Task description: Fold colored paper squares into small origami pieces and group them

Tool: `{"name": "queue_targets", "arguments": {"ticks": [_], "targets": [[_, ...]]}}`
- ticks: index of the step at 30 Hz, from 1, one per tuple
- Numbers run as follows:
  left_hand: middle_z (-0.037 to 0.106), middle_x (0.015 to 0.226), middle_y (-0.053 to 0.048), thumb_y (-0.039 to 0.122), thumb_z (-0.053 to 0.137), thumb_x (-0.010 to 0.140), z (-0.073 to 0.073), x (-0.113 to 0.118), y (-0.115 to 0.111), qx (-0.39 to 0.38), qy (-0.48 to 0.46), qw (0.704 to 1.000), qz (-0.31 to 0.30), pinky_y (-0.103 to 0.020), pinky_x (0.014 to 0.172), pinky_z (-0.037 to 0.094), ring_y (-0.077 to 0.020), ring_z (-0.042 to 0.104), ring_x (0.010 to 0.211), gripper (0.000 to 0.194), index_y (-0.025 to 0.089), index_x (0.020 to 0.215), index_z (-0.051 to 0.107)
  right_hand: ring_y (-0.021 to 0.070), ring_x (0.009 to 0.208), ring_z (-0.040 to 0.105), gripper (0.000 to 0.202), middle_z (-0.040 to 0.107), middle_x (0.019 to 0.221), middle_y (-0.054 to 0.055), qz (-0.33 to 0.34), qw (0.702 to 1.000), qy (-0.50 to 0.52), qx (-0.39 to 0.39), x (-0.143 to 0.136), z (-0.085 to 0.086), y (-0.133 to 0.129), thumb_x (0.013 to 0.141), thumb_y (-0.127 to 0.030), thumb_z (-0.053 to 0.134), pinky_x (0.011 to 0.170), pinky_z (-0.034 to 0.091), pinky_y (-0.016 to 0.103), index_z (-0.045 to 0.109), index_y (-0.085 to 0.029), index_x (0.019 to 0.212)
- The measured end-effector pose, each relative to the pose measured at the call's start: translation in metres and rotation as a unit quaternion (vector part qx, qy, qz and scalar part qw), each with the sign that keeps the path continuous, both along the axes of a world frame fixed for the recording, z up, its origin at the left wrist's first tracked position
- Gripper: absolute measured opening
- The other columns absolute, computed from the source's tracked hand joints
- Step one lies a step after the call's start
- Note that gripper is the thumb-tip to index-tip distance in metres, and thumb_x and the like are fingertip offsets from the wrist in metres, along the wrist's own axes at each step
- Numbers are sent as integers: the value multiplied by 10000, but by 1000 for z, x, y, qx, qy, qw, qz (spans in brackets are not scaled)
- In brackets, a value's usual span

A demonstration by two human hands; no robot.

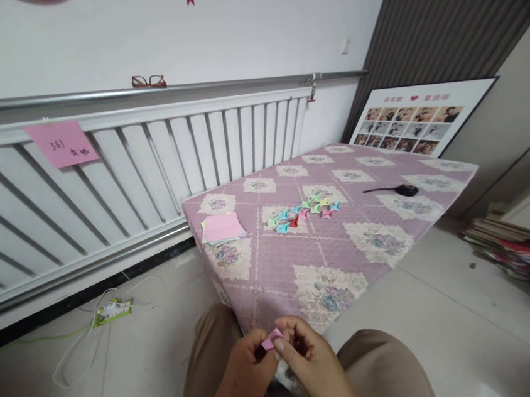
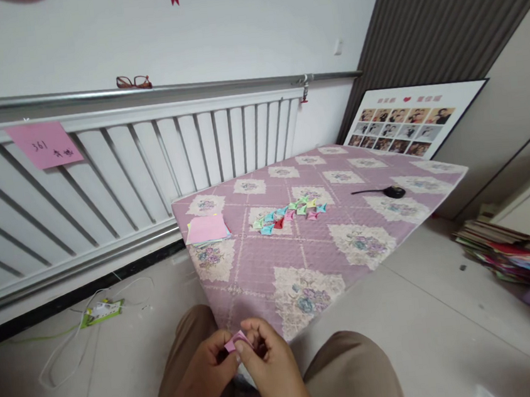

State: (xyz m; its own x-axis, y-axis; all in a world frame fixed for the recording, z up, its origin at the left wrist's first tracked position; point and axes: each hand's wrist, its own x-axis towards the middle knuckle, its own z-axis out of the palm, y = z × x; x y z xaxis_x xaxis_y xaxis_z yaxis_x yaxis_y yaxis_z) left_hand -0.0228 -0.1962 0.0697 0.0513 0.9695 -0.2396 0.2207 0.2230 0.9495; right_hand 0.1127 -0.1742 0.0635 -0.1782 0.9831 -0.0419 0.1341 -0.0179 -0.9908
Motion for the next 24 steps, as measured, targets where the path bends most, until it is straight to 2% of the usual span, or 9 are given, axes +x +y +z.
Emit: {"name": "queue_targets", "arguments": {"ticks": [3, 6, 9, 12, 15, 19, 24], "targets": [[492, 663, 16, 340, 524, 752, 1, 0, 0, 40, 16, 999, -6, -242, 632, 382, -149, 459, 663, 160, 193, 690, 528, 138, 630, 518, 355, 557, 653, -13, 31, 999, 12, -21, 0, 5, 2, 746, -539, 617, 607, 428, 253, 634, -185, 769], [507, 682, 12, 321, 530, 745, 1, 0, -1, 38, -3, 999, -12, -244, 635, 383, -152, 463, 671, 135, 190, 726, 554, 127, 592, 480, 421, 525, 608, -22, 27, 998, 36, -41, 0, 7, 4, 714, -603, 622, 576, 400, 243, 593, -185, 667], [482, 658, 18, 328, 509, 754, 1, 1, -1, 25, -24, 999, -18, -239, 614, 370, -144, 443, 655, 150, 192, 697, 534, 117, 573, 448, 450, 508, 598, -28, 12, 997, 56, -58, 1, 7, 5, 674, -628, 647, 553, 376, 235, 584, -183, 658], [455, 630, 21, 334, 495, 754, 1, 2, -3, 27, 13, 1000, -8, -245, 602, 358, -143, 427, 634, 180, 197, 638, 484, 102, 550, 408, 439, 485, 584, -40, 2, 994, 76, -77, 1, 3, 4, 673, -609, 660, 531, 348, 222, 565, -182, 646], [492, 667, 5, 331, 491, 757, -1, 1, -3, 51, 51, 997, -9, -258, 623, 364, -156, 452, 665, 179, 198, 637, 478, 92, 538, 381, 425, 458, 573, -52, -16, 991, 95, -91, -1, -5, 3, 696, -591, 650, 519, 334, 211, 534, -186, 635], [507, 667, 8, 325, 490, 765, -10, 2, -1, 38, 28, 999, -11, -254, 608, 359, -152, 462, 659, 169, 192, 661, 497, 85, 518, 373, 425, 436, 565, -60, -6, 990, 93, -107, -1, -14, 5, 704, -590, 641, 498, 324, 204, 532, -185, 641], [499, 618, 27, 317, 493, 755, -24, 4, 6, -18, -9, 1000, -17, -244, 570, 343, -129, 448, 593, 167, 177, 674, 533, 112, 575, 464, 390, 510, 625, -35, 9, 994, 73, -77, 6, -15, 13, 701, -575, 649, 537, 385, 219, 608, -191, 754]]}}
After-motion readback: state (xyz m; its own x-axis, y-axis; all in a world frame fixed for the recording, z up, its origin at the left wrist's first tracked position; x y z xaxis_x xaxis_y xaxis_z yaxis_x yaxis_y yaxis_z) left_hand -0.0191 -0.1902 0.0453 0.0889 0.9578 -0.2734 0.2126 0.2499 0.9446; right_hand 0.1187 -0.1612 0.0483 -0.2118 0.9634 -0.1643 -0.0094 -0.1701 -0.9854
